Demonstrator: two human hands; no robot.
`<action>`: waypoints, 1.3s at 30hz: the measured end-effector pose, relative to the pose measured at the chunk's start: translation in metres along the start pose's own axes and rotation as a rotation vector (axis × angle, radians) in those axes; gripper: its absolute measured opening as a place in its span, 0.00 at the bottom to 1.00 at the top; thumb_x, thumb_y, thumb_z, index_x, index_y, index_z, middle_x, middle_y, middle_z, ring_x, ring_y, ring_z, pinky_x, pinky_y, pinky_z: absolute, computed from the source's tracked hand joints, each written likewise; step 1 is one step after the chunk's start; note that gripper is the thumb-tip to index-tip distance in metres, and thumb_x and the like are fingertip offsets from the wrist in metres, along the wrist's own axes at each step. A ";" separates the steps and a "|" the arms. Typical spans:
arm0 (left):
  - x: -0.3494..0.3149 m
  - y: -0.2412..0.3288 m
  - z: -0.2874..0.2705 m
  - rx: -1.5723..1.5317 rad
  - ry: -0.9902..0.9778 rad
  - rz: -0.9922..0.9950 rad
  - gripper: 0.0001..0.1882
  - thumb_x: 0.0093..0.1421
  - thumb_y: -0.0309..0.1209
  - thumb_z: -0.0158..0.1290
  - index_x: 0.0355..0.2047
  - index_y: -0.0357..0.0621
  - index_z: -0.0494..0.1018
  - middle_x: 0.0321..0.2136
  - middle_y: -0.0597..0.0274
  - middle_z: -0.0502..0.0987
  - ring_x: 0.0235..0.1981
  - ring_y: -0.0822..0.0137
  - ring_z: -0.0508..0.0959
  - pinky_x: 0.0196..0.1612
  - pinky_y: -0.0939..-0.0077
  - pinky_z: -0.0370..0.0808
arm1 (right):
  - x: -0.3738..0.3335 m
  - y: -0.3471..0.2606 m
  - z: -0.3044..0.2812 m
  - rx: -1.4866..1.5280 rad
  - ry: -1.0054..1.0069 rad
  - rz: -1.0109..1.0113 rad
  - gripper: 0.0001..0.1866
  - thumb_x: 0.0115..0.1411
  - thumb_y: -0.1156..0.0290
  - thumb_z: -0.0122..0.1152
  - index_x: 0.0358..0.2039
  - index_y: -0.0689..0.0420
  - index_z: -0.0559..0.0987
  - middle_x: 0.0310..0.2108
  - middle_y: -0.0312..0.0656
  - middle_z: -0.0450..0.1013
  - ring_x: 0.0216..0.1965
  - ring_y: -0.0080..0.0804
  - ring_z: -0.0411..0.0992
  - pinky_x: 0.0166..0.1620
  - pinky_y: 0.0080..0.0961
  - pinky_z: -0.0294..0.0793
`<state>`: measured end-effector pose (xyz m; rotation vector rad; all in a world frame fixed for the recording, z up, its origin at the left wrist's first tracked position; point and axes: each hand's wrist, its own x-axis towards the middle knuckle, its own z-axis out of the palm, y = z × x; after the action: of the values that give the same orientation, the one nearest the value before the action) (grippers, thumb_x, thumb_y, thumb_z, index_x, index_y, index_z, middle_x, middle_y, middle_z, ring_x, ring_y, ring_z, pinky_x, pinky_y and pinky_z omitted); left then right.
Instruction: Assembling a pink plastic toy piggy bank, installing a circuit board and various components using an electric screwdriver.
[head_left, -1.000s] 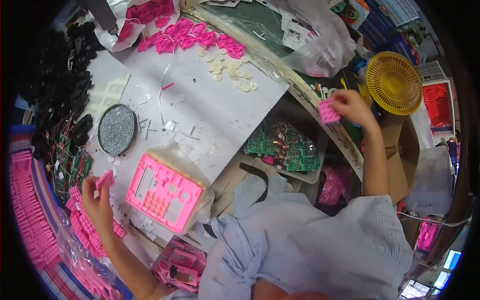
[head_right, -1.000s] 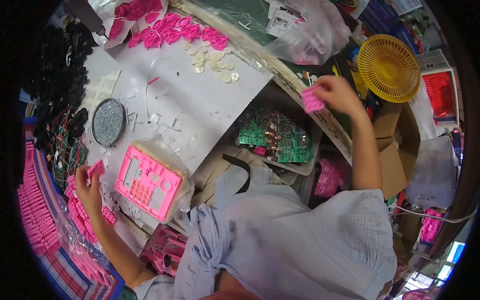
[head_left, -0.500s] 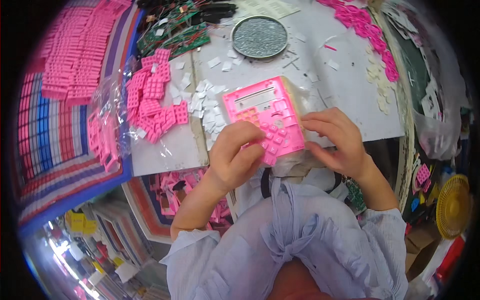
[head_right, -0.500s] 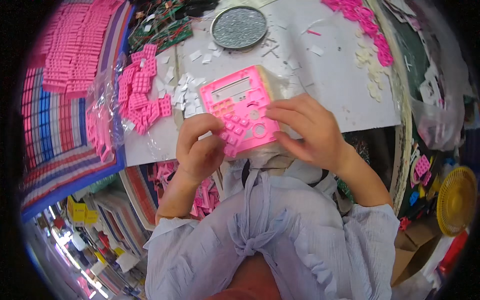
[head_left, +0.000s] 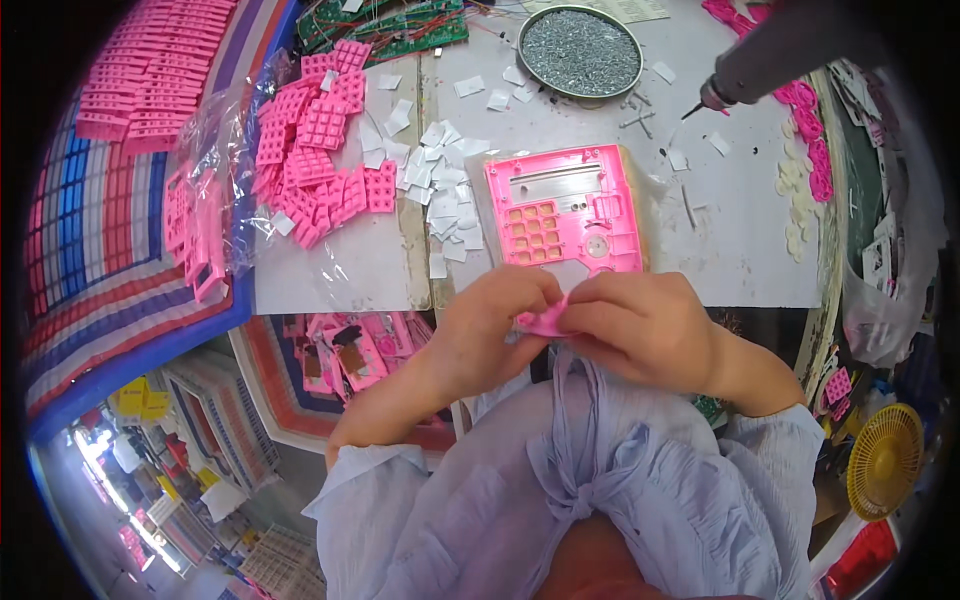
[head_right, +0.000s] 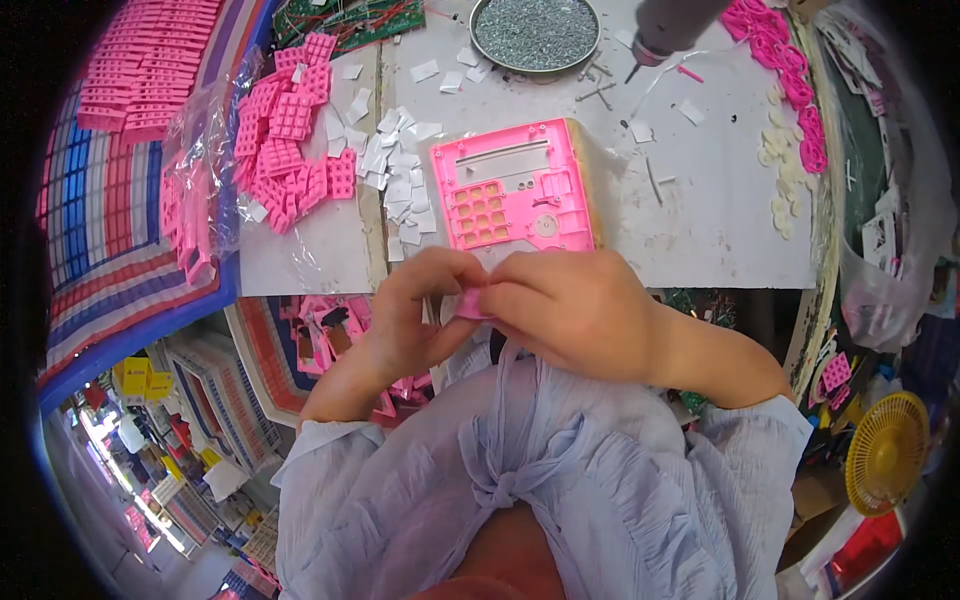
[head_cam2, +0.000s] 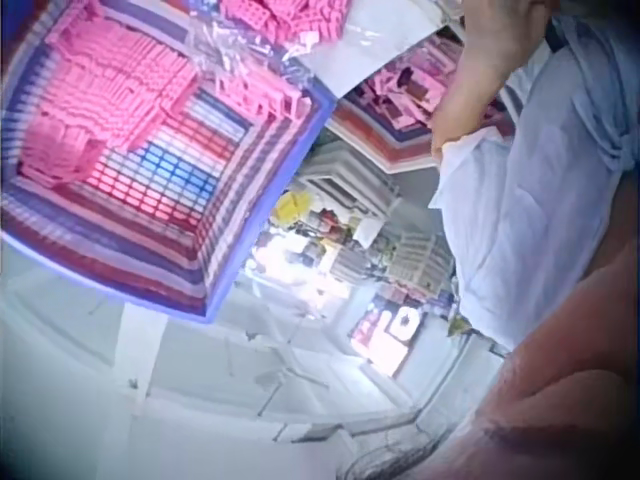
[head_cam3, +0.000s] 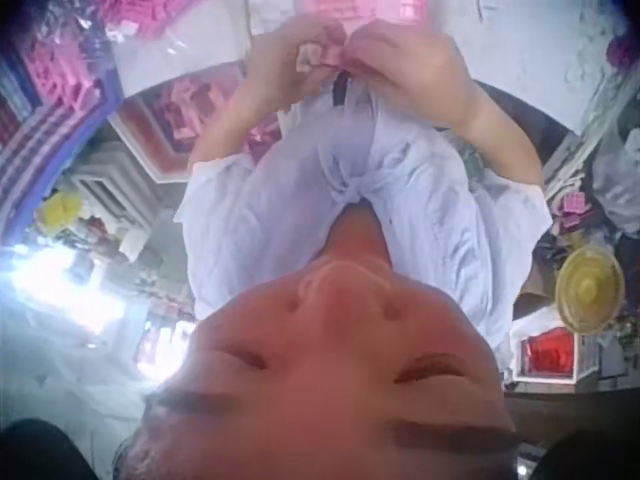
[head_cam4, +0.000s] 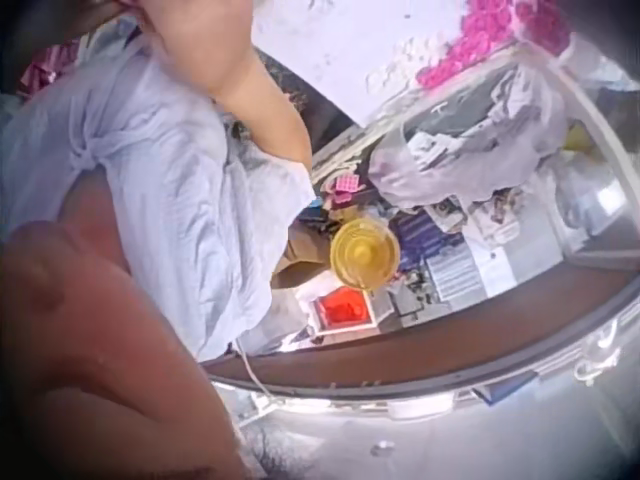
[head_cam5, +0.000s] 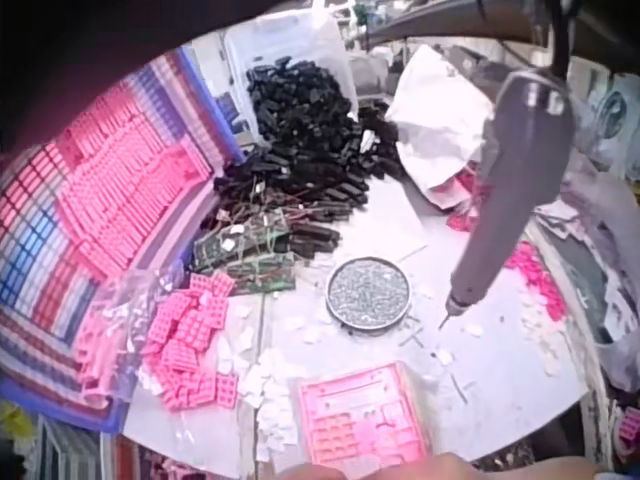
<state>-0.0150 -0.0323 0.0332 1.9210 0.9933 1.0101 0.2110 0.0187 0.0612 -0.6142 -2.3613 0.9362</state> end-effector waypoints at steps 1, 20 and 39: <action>-0.007 0.003 -0.001 -0.059 -0.027 -0.079 0.26 0.51 0.14 0.62 0.49 0.42 0.68 0.41 0.53 0.76 0.39 0.56 0.79 0.40 0.65 0.79 | 0.000 0.001 -0.001 0.080 -0.034 0.063 0.11 0.54 0.72 0.69 0.38 0.56 0.81 0.34 0.40 0.77 0.30 0.35 0.77 0.33 0.33 0.76; -0.048 -0.033 -0.032 0.012 0.387 -0.383 0.24 0.57 0.14 0.58 0.54 0.36 0.68 0.44 0.58 0.77 0.39 0.72 0.77 0.44 0.77 0.75 | 0.048 0.050 0.014 -0.289 -0.015 0.101 0.24 0.54 0.64 0.70 0.50 0.57 0.77 0.50 0.48 0.74 0.49 0.46 0.75 0.48 0.38 0.76; 0.146 -0.181 -0.249 0.899 0.621 -0.469 0.12 0.57 0.35 0.57 0.36 0.41 0.84 0.34 0.49 0.85 0.38 0.49 0.85 0.45 0.61 0.80 | 0.028 0.027 0.040 -0.521 -0.537 0.044 0.58 0.50 0.36 0.65 0.68 0.69 0.60 0.73 0.56 0.51 0.76 0.52 0.43 0.72 0.61 0.41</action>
<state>-0.2275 0.2339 0.0272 1.8519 2.4474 0.9643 0.1715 0.0329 0.0256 -0.6672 -3.1281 0.5363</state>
